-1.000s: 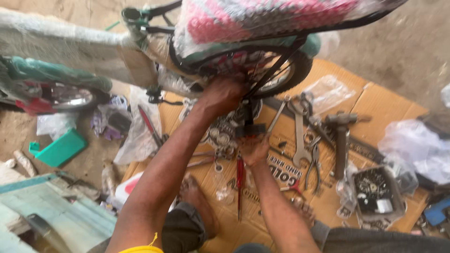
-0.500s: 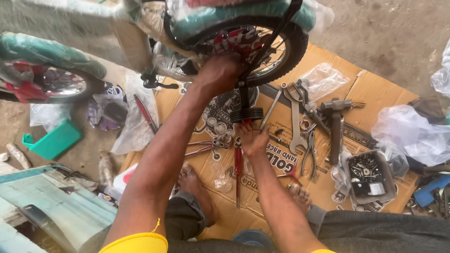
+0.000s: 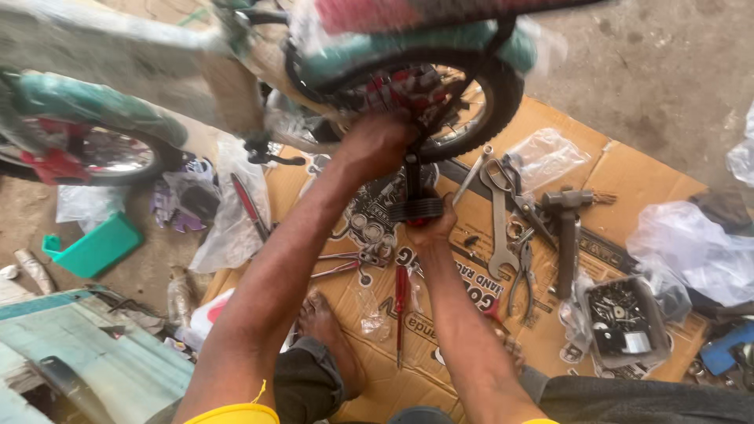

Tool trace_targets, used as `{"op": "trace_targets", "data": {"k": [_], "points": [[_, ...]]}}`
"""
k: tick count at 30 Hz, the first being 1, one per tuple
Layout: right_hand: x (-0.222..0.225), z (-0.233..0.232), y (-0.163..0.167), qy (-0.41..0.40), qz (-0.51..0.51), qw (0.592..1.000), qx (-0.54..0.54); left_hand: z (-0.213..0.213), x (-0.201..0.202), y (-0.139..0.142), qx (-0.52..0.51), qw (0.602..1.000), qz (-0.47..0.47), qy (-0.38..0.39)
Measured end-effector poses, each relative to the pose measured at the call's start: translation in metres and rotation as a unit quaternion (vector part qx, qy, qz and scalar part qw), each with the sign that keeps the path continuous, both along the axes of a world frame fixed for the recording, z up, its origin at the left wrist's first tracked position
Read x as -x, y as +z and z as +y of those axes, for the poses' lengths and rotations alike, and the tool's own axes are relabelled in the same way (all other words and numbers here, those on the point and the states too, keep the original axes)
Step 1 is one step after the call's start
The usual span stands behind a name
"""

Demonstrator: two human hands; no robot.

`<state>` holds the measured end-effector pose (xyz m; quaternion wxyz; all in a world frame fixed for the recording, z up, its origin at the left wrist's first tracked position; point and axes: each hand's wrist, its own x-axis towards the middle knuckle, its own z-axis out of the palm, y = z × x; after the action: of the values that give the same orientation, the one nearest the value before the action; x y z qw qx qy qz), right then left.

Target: The person is assembling a bicycle, specifically working on the rear wheel and chain area. They use a wrench to tighten bolts and adjust the chain tension while sitting on the floor.

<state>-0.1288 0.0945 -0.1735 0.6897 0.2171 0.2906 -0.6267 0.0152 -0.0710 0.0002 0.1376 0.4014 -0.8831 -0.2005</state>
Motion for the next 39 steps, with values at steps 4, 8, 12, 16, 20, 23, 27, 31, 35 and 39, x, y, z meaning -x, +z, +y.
{"op": "trace_targets", "data": {"k": [4, 8, 12, 16, 20, 23, 27, 31, 35, 39], "points": [[0.001, -0.020, -0.014, 0.002, 0.000, 0.999, 0.039, -0.001, -0.002, 0.004, -0.024, 1.000, 0.000, 0.000], [-0.006, 0.001, -0.001, -0.008, -0.010, 0.997, 0.073, -0.002, 0.004, 0.016, -0.025, 0.999, -0.048, -0.006], [-0.018, 0.015, 0.025, 0.046, 0.054, 0.992, -0.101, 0.011, 0.003, 0.019, -0.040, 0.998, -0.032, -0.031], [-0.017, 0.009, 0.020, 0.046, 0.065, 0.994, -0.068, 0.022, -0.005, 0.012, 0.049, 0.998, 0.020, -0.037], [0.013, 0.015, -0.006, 0.126, 0.267, 0.951, -0.092, 0.026, -0.002, 0.006, 0.055, 0.998, 0.006, -0.026], [0.041, 0.018, -0.009, 0.188, 0.626, 0.743, -0.146, 0.033, 0.003, 0.005, 0.032, 0.999, -0.016, -0.015], [0.067, 0.012, 0.006, 0.232, 0.774, 0.574, -0.133, 0.041, 0.009, 0.004, -0.008, 0.999, -0.033, -0.007], [0.076, -0.009, 0.016, 0.322, 0.822, 0.446, -0.148, 0.058, 0.012, 0.004, -0.065, 0.997, 0.015, 0.037], [0.083, -0.027, 0.012, 0.367, 0.814, 0.409, -0.187, 0.075, 0.014, 0.006, -0.105, 0.993, 0.001, 0.059], [0.095, -0.022, 0.018, 0.405, 0.567, 0.709, -0.113, 0.074, 0.008, 0.006, 0.032, 0.995, 0.096, -0.013]]}}
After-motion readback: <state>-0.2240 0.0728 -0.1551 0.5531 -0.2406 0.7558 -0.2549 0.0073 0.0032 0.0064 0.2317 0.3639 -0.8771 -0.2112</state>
